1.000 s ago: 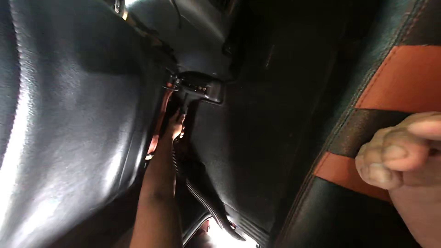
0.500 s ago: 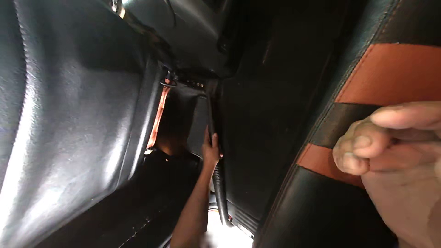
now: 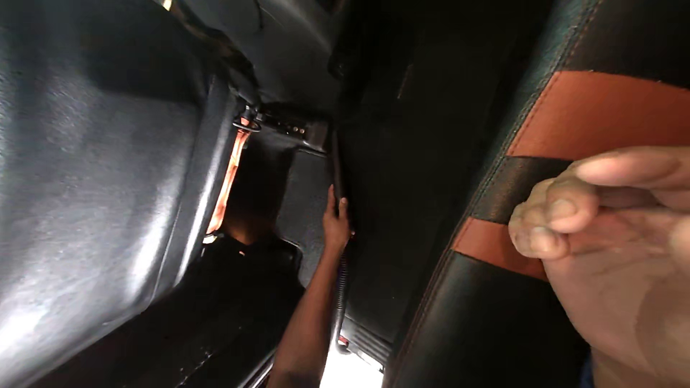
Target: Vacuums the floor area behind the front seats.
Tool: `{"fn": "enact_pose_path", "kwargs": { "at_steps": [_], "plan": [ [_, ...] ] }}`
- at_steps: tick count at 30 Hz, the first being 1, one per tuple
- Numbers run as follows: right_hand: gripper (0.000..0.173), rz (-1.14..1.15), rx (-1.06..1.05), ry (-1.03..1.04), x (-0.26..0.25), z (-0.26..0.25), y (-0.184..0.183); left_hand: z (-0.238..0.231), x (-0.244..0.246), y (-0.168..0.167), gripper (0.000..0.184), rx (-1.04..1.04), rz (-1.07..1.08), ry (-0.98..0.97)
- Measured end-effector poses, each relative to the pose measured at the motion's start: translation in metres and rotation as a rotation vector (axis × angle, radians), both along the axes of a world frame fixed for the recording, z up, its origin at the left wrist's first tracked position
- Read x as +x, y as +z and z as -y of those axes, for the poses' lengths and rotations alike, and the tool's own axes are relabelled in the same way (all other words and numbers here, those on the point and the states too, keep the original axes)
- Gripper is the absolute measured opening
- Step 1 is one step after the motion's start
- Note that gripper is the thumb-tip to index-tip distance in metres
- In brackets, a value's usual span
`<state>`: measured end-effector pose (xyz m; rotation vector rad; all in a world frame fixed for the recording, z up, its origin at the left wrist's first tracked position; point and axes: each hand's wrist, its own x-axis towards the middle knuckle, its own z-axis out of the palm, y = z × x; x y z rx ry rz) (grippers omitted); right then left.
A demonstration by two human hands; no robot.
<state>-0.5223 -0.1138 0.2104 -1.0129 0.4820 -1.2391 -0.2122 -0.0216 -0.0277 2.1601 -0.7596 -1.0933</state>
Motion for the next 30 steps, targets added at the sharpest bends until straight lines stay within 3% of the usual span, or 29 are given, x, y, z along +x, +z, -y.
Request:
{"fn": "enact_pose_path", "kwargs": {
  "at_steps": [3,5,9,13,15,19,22,26,28,30],
  "plan": [
    [0.030,0.027,0.026,-0.010,0.000,0.001,0.000,-0.017,-0.027,0.011,0.060,0.138,-0.066,-0.255],
    [0.031,0.041,0.032,-0.010,0.000,0.001,0.002,-0.015,-0.021,0.015,0.058,0.150,-0.044,-0.245],
    [0.033,0.026,0.010,-0.012,0.000,0.001,0.003,0.004,-0.009,-0.009,0.060,0.075,0.046,-0.147],
    [0.033,0.025,0.032,0.007,0.000,0.000,0.005,-0.004,-0.049,0.011,0.059,0.152,-0.131,-0.388],
    [0.034,0.025,0.037,0.011,-0.001,0.000,0.007,0.003,-0.045,0.014,0.057,0.189,-0.122,-0.412],
    [0.034,0.024,0.033,0.012,-0.002,0.000,0.008,0.006,-0.055,-0.006,0.055,0.093,-0.130,-0.336],
    [0.035,0.027,0.029,0.012,-0.002,0.000,0.008,0.000,-0.069,0.001,0.054,0.006,-0.187,-0.228],
    [0.035,0.029,0.028,-0.003,-0.002,0.000,0.008,0.021,-0.007,-0.004,0.058,-0.157,-0.023,0.144],
    [0.033,0.000,0.017,-0.010,0.001,-0.002,0.008,0.026,-0.005,-0.014,0.059,-0.155,-0.023,0.102],
    [0.033,-0.024,0.009,-0.005,0.002,-0.002,0.008,0.020,-0.040,-0.013,0.059,-0.072,-0.123,-0.046]
  ]
}}
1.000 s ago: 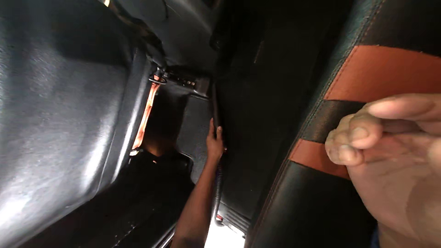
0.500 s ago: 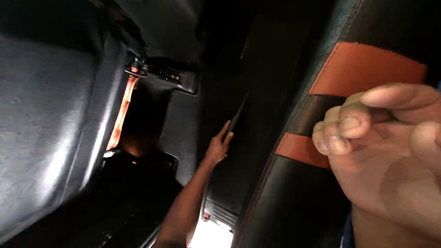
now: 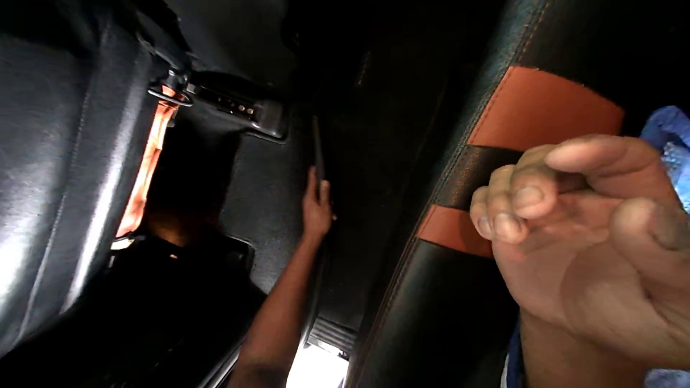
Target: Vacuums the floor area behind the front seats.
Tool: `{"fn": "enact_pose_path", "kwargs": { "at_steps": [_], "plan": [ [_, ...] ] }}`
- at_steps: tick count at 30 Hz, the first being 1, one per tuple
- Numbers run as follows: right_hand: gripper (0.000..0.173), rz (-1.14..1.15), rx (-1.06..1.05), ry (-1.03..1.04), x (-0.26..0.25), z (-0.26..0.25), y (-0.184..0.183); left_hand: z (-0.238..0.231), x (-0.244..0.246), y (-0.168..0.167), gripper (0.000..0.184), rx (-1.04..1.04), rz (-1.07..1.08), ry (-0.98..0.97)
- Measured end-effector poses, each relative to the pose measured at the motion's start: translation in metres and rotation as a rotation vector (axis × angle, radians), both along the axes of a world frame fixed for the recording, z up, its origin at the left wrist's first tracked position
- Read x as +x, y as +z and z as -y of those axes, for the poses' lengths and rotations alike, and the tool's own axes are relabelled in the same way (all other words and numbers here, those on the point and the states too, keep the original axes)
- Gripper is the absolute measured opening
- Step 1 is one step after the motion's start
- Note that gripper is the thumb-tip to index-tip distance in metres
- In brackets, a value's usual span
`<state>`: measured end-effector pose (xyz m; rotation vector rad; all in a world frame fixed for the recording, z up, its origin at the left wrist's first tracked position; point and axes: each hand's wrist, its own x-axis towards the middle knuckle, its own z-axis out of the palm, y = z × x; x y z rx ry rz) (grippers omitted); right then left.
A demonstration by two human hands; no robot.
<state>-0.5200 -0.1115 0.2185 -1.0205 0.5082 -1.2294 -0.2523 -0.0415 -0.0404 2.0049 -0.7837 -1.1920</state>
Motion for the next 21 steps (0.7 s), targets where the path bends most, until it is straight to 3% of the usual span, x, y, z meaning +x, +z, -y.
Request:
{"fn": "enact_pose_path", "kwargs": {
  "at_steps": [2,4,8,13,17,21],
  "plan": [
    [0.035,0.015,0.004,0.014,-0.002,0.002,-0.001,-0.006,-0.030,0.006,0.059,0.062,-0.096,-0.133],
    [0.035,0.046,0.017,0.029,-0.005,0.004,-0.002,-0.008,-0.027,0.012,0.057,0.095,-0.099,-0.176],
    [0.034,0.064,0.020,0.022,-0.006,0.003,-0.003,0.000,-0.005,-0.003,0.059,0.014,0.028,0.049],
    [0.031,0.110,0.056,0.018,-0.005,0.004,-0.003,-0.020,-0.060,0.013,0.058,0.104,-0.080,-0.402],
    [0.028,0.162,0.084,0.015,-0.003,0.007,-0.001,-0.010,-0.058,-0.001,0.058,0.085,0.053,-0.452],
    [0.029,0.147,0.079,0.017,-0.004,0.005,-0.001,-0.022,-0.083,0.012,0.058,0.114,-0.242,-0.500]
  ]
}}
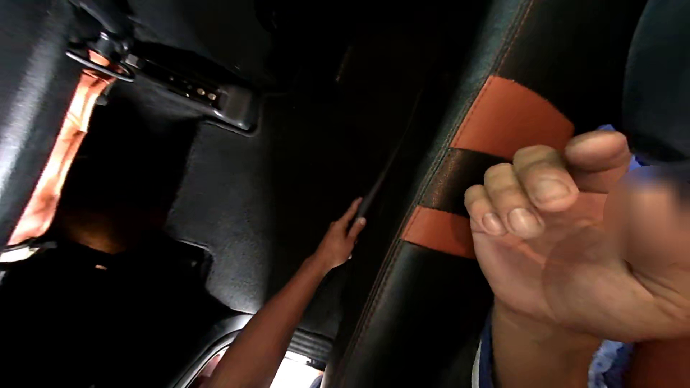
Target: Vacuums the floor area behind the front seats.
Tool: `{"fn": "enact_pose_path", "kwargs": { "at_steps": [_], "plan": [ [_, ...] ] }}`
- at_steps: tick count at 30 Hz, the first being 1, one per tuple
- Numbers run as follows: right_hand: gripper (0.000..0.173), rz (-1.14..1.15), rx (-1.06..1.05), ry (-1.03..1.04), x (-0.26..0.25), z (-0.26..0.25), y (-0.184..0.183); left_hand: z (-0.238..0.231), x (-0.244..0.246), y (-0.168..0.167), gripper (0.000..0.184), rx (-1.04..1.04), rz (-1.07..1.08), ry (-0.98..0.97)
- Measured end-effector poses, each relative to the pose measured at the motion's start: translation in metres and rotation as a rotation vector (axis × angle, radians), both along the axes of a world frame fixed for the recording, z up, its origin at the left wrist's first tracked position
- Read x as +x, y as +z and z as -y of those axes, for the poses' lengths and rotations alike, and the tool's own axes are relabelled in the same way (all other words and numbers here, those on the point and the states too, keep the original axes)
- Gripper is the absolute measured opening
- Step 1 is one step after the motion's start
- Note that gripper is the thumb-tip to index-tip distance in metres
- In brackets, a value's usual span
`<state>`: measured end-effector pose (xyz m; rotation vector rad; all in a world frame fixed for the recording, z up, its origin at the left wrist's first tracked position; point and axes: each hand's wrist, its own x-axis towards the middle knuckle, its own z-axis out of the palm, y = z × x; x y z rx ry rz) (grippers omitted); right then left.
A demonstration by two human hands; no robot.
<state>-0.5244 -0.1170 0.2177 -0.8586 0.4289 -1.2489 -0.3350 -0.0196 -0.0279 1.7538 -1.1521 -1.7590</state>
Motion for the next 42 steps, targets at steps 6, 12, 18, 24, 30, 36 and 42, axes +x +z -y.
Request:
{"fn": "enact_pose_path", "kwargs": {
  "at_steps": [6,12,18,24,30,36,42],
  "plan": [
    [0.028,-0.012,-0.009,-0.016,0.001,-0.001,0.000,0.044,0.045,0.008,0.056,-0.058,0.184,0.252],
    [0.026,-0.011,-0.007,-0.005,0.001,0.000,0.001,0.058,0.013,0.010,0.054,-0.093,0.134,-0.072],
    [0.028,0.016,-0.011,-0.017,0.002,-0.001,-0.002,0.064,0.014,0.036,0.056,0.026,-0.114,0.053],
    [0.028,0.001,-0.014,-0.032,0.003,-0.004,-0.003,0.102,0.041,0.033,0.057,-0.029,0.015,0.277],
    [0.028,-0.008,-0.010,-0.014,-0.001,-0.001,-0.001,0.088,0.035,0.049,0.055,0.017,-0.106,0.204],
    [0.027,-0.004,-0.024,0.000,0.000,0.000,-0.002,-0.003,0.122,0.007,0.054,-0.034,0.082,0.535],
    [0.027,-0.023,-0.033,-0.009,0.000,-0.001,-0.003,-0.057,0.076,-0.002,0.059,0.036,0.085,0.628]
  ]
}}
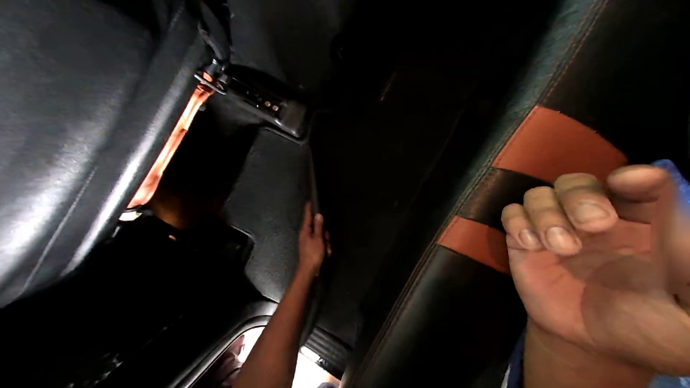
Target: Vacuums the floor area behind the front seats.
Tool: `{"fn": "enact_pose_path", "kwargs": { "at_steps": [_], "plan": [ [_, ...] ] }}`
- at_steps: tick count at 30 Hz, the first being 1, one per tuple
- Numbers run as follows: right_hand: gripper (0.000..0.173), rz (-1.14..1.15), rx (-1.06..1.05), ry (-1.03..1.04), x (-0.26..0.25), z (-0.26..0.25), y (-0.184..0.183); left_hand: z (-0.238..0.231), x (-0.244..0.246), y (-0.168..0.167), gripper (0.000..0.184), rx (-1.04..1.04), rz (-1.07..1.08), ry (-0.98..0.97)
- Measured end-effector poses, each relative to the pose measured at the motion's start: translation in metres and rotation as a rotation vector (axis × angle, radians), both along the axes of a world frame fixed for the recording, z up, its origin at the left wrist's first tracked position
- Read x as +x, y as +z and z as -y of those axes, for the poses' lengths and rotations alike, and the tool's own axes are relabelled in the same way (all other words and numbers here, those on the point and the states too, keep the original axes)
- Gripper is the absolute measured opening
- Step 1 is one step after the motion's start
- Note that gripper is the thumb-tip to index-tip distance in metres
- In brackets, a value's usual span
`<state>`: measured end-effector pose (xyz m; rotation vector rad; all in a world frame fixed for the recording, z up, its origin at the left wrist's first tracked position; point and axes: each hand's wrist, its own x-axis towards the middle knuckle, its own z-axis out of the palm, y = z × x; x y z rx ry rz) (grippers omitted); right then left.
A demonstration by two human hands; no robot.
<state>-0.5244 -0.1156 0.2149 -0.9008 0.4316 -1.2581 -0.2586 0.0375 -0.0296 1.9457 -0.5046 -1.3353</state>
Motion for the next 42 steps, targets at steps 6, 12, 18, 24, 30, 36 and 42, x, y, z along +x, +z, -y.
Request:
{"fn": "enact_pose_path", "kwargs": {
  "at_steps": [6,12,18,24,30,36,42],
  "plan": [
    [0.028,0.033,0.021,0.019,-0.003,0.001,0.000,-0.021,-0.002,0.012,0.058,0.018,0.030,0.095],
    [0.028,0.014,0.041,0.048,-0.003,0.000,0.003,0.002,-0.029,0.010,0.058,0.086,-0.133,-0.214],
    [0.029,0.072,0.090,0.029,-0.006,0.003,0.004,-0.007,-0.016,0.030,0.053,0.119,-0.168,-0.169],
    [0.036,0.052,0.077,-0.018,-0.001,0.002,0.003,-0.046,-0.054,0.046,0.054,0.179,-0.311,-0.385],
    [0.036,0.057,0.074,-0.032,-0.002,0.002,0.001,-0.008,-0.020,0.013,0.055,0.117,-0.083,-0.117],
    [0.032,0.056,0.073,-0.044,-0.002,0.003,0.002,0.008,-0.041,0.041,0.054,0.179,-0.177,-0.382],
    [0.033,0.037,0.048,-0.046,0.000,0.003,0.001,0.019,-0.061,0.019,0.057,0.080,-0.168,-0.332]
  ]
}}
